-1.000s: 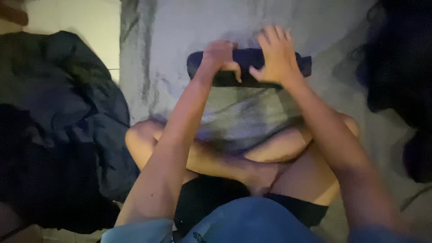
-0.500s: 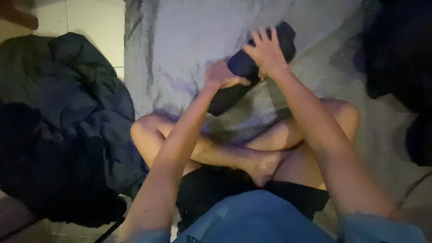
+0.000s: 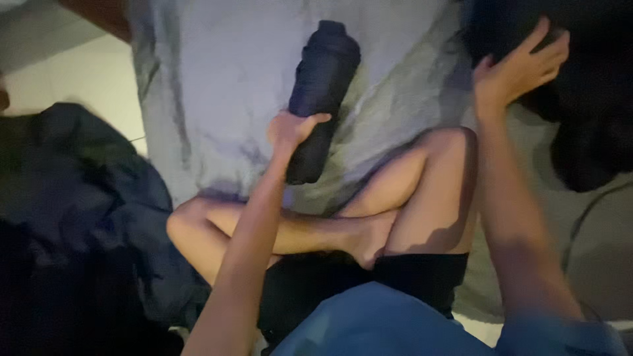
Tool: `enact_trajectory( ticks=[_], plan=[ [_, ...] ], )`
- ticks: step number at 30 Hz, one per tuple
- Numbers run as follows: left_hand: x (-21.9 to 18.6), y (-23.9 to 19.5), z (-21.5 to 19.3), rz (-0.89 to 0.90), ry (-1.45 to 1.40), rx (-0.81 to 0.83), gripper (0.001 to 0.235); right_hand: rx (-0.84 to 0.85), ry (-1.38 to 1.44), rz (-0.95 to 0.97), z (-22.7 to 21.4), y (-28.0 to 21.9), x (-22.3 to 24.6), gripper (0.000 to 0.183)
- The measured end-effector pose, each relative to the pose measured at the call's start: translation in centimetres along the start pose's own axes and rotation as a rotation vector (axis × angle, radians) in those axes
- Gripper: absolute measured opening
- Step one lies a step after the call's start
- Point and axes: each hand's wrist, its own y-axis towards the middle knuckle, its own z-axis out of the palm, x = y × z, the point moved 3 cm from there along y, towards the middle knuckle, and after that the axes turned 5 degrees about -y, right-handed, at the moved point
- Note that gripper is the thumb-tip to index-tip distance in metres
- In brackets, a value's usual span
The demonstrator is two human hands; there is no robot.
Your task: The person folds a black sleeping bag while sitting on the floor, smoothing it out and rolling it into a compact cylinder.
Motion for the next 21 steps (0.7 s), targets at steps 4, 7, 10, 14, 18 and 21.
enact_trajectory(
  ticks=[4,7,10,14,18,21],
  plan=[
    [0.1,-0.5,-0.5,-0.028,-0.013,-0.007,0.123,0.323,0.053,0.038,6.5,-0.1,-6.1,0.112],
    [0.4,0.1,-0.2,-0.040,0.040,0.015,0.131,0.378,0.148,0.006,9.2,-0.1,-5.9,0.033],
    [-0.1,-0.8,-0.8,-0.036,0.007,0.011,0.123,0.506,0.139,-0.039,8.8,-1.4,-1.1,0.075],
    [0.4,-0.4,-0.3,-0.040,0.018,-0.050,0.123,0.549,-0.124,-0.077,14.0,-2.4,1.1,0.110],
    [-0.1,-0.8,-1.2,0.018,-0.022,-0.013,0.121,0.387,-0.031,-0.279,15.5,1.5,6.4,0.032],
    [0.2,-1.2,-1.1,0.042,-0.007,0.015,0.123,0.070,0.500,-0.432,5.6,3.0,13.7,0.026]
  ],
)
